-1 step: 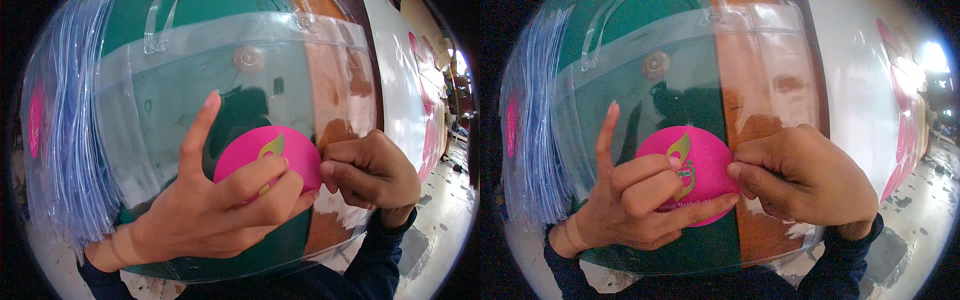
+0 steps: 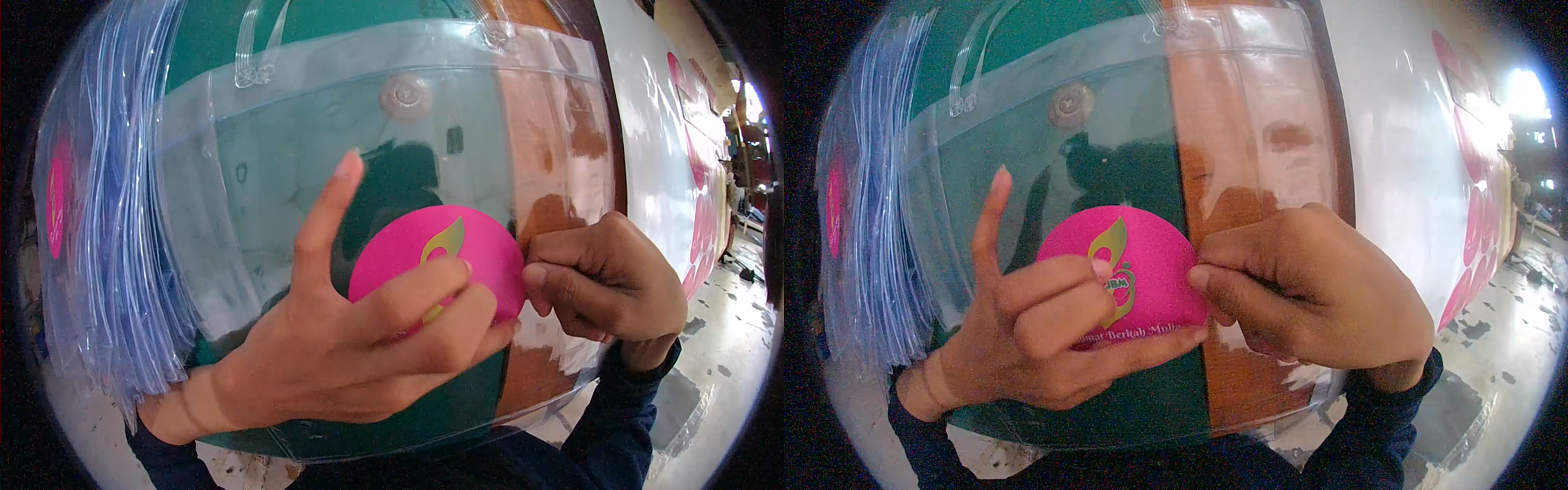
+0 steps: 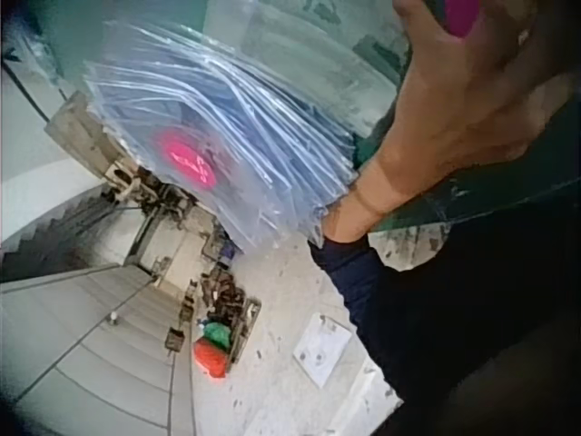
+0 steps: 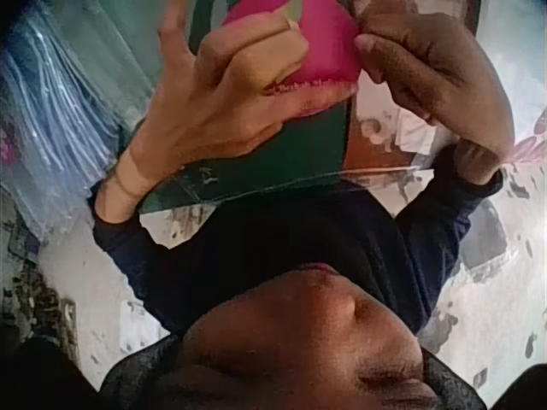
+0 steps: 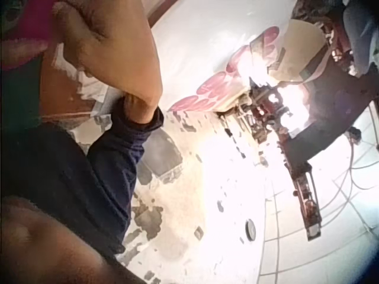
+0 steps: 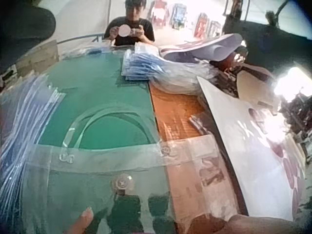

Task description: The person peels a sticker from a sheet and applies it to a plastic bag on a table by hand, pressing and smoothing it down.

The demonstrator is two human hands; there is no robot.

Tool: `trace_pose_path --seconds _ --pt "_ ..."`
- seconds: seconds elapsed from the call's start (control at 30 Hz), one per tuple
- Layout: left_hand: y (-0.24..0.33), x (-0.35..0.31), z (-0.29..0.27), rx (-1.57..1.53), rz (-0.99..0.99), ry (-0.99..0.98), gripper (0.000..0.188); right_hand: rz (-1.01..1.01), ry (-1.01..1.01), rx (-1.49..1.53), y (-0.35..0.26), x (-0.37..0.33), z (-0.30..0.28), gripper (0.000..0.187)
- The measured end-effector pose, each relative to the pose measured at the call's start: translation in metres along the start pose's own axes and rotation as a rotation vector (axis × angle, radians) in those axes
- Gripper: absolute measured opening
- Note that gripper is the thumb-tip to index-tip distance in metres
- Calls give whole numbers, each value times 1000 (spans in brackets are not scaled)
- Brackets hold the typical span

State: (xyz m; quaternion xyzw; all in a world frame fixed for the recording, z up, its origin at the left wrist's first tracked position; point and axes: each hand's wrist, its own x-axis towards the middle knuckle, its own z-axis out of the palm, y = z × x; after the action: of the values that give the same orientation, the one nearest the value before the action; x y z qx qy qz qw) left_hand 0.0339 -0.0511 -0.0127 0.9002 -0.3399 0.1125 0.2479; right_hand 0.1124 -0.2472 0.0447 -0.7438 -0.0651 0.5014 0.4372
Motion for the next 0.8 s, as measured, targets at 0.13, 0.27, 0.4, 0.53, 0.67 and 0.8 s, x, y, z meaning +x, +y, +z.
trace_pose_path --seconds 0.13,0.27,0.4,0.53,0.67,0.8 --pt "4 0 -1 48 -29 51 44 11 -1 4 -1 -4 -1 32" --pt "0 0 -9 -3 -125 -159 43 -3 -12 -11 0 2 0 32" --pt "0 0 -5 -7 -41 -32 42 -9 -1 14 0 1 1 31" --pt "-5 -1 -5 17 106 -115 36 -140 -33 -130 6 3 -4 31" --pt "-7 3 -14 -33 147 -221 32 -14 -12 -21 0 1 0 31" --pt "-5 1 -14 -77 203 -219 31 -18 -15 -24 2 1 -1 32"
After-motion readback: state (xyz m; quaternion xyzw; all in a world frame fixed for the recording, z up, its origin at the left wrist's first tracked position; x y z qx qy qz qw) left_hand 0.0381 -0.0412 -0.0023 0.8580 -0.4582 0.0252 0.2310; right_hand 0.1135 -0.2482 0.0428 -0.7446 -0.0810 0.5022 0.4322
